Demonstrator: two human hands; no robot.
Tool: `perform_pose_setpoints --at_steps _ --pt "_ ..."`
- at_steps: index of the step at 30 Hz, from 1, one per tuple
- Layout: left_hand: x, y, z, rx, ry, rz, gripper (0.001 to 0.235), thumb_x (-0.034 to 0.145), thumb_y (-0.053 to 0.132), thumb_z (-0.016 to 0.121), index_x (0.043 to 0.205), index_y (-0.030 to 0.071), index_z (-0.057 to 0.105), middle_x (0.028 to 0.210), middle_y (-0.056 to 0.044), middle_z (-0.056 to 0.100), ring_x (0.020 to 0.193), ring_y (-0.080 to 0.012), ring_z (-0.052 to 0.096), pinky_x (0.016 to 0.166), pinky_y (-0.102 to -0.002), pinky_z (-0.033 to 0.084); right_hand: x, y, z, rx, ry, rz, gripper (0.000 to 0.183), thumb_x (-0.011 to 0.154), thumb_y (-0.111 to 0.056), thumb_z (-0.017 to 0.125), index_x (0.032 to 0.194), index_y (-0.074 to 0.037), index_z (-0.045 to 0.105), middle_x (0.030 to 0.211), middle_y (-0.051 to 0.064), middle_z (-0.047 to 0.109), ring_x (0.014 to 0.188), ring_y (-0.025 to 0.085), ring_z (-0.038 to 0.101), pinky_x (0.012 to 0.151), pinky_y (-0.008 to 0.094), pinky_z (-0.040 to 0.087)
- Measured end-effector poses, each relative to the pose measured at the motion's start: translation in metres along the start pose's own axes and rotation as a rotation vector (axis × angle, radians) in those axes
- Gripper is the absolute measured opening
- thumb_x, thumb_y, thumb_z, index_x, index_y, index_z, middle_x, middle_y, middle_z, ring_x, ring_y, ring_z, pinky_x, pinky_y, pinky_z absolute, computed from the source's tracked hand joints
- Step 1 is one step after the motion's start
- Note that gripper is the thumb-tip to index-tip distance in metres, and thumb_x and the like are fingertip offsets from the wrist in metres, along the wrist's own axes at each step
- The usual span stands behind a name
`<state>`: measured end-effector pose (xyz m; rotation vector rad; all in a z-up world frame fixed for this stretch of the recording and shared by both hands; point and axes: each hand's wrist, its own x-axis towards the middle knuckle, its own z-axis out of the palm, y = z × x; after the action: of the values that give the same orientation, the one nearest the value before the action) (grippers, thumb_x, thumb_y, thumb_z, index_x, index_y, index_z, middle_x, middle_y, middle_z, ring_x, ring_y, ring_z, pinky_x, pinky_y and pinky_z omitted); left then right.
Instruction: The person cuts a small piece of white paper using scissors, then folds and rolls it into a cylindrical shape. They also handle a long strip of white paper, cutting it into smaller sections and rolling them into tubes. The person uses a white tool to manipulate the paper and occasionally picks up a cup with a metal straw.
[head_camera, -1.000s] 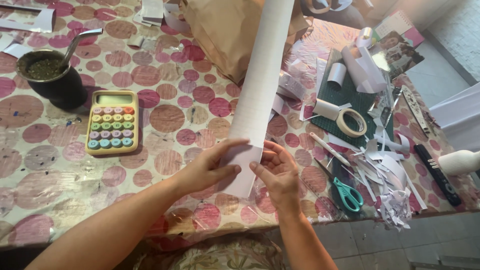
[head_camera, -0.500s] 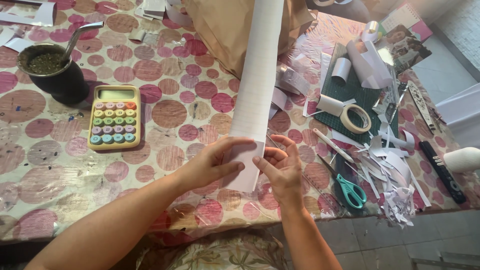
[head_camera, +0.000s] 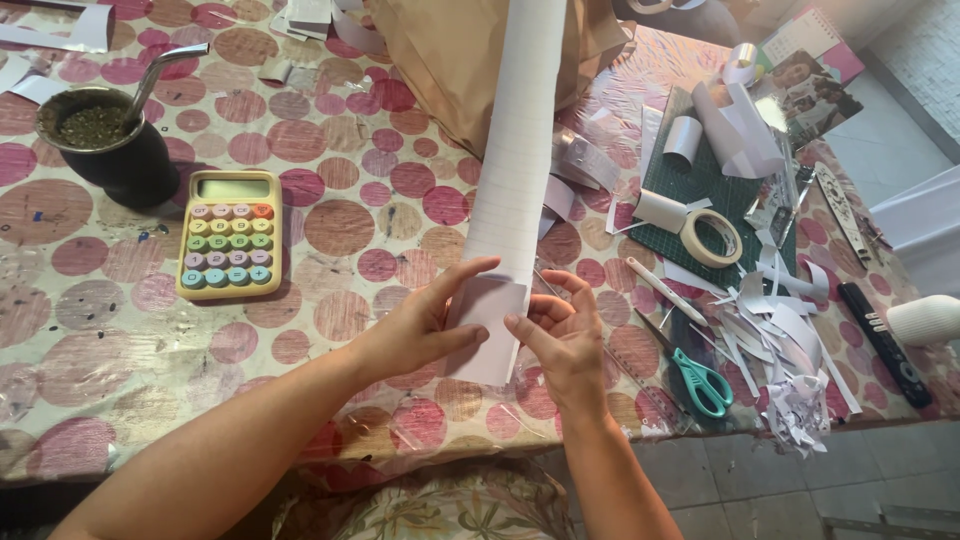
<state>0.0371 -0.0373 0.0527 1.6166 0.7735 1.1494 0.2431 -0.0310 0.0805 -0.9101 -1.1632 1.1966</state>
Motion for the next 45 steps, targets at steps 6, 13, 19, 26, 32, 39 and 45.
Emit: perform_pose_setpoints --at_steps 6,13,19,26,32,39,45 --pt "0.000 -0.002 0.000 -0.064 -0.005 -0.054 0.079 0.090 0.006 0.071 0.160 0.024 0.038 0.151 -0.018 0.052 0.130 -0.0330 0.058 0.101 -0.050 0.055 0.001 0.002 -0.002 -0.007 0.002 -0.004 0.069 0.073 0.008 0.087 0.132 -0.003 0.054 0.088 0.018 0.073 0.069 0.016 0.071 0.054 0.027 0.061" --pt "-0.002 0.011 -0.001 -0.054 -0.014 -0.047 0.081 0.089 0.003 0.070 0.160 0.023 0.036 0.154 -0.020 0.048 0.135 -0.0421 0.053 0.103 -0.056 0.053 0.000 -0.001 -0.011 -0.033 -0.045 0.000 0.069 0.077 0.004 0.085 0.137 -0.004 0.051 0.093 0.020 0.073 0.077 0.019 0.072 0.063 0.028 0.061" --pt "0.000 -0.004 -0.005 -0.133 -0.020 -0.038 0.090 0.087 0.000 0.070 0.163 0.025 0.029 0.161 -0.014 0.040 0.133 -0.0314 0.052 0.101 -0.051 0.054 -0.008 -0.036 -0.049 -0.354 0.032 -0.172 0.061 0.081 0.001 0.082 0.134 -0.008 0.055 0.099 0.017 0.076 0.082 0.020 0.075 0.070 0.030 0.062" --pt "0.001 -0.016 -0.004 -0.218 -0.039 -0.040 0.085 0.087 -0.003 0.067 0.161 0.020 0.034 0.163 -0.011 0.038 0.118 -0.0243 0.058 0.091 -0.046 0.060 0.011 -0.055 -0.201 -0.959 0.251 -0.247 0.033 0.093 -0.008 0.079 0.123 -0.004 0.065 0.104 0.013 0.074 0.079 0.019 0.071 0.068 0.028 0.056" --pt "0.004 0.022 -0.005 -0.125 0.062 -0.071 0.087 0.081 -0.002 0.076 0.159 0.020 0.043 0.125 -0.010 0.059 0.088 -0.0148 0.059 0.070 -0.037 0.064 -0.009 -0.083 -0.235 -1.440 0.224 -0.083 0.017 0.091 -0.024 0.077 0.108 -0.021 0.079 0.090 0.007 0.077 0.082 0.026 0.075 0.074 0.037 0.061" --pt "0.003 0.017 -0.008 0.049 0.059 -0.269 0.104 0.079 0.002 0.079 0.165 0.032 0.029 0.122 -0.020 0.059 0.087 -0.0243 0.069 0.068 -0.042 0.065 -0.017 -0.086 -0.258 -1.555 0.096 0.173 0.015 0.091 -0.033 0.074 0.102 -0.027 0.082 0.094 0.004 0.082 0.091 0.024 0.078 0.085 0.034 0.061" --pt "0.006 0.013 -0.011 -0.118 0.026 -0.144 0.106 0.081 0.001 0.077 0.165 0.032 0.019 0.146 -0.011 0.048 0.097 -0.0215 0.069 0.074 -0.034 0.066 -0.003 -0.055 -0.279 -1.645 -0.078 0.260 0.026 0.086 -0.027 0.076 0.111 -0.021 0.081 0.104 0.012 0.081 0.103 0.034 0.075 0.092 0.044 0.061"
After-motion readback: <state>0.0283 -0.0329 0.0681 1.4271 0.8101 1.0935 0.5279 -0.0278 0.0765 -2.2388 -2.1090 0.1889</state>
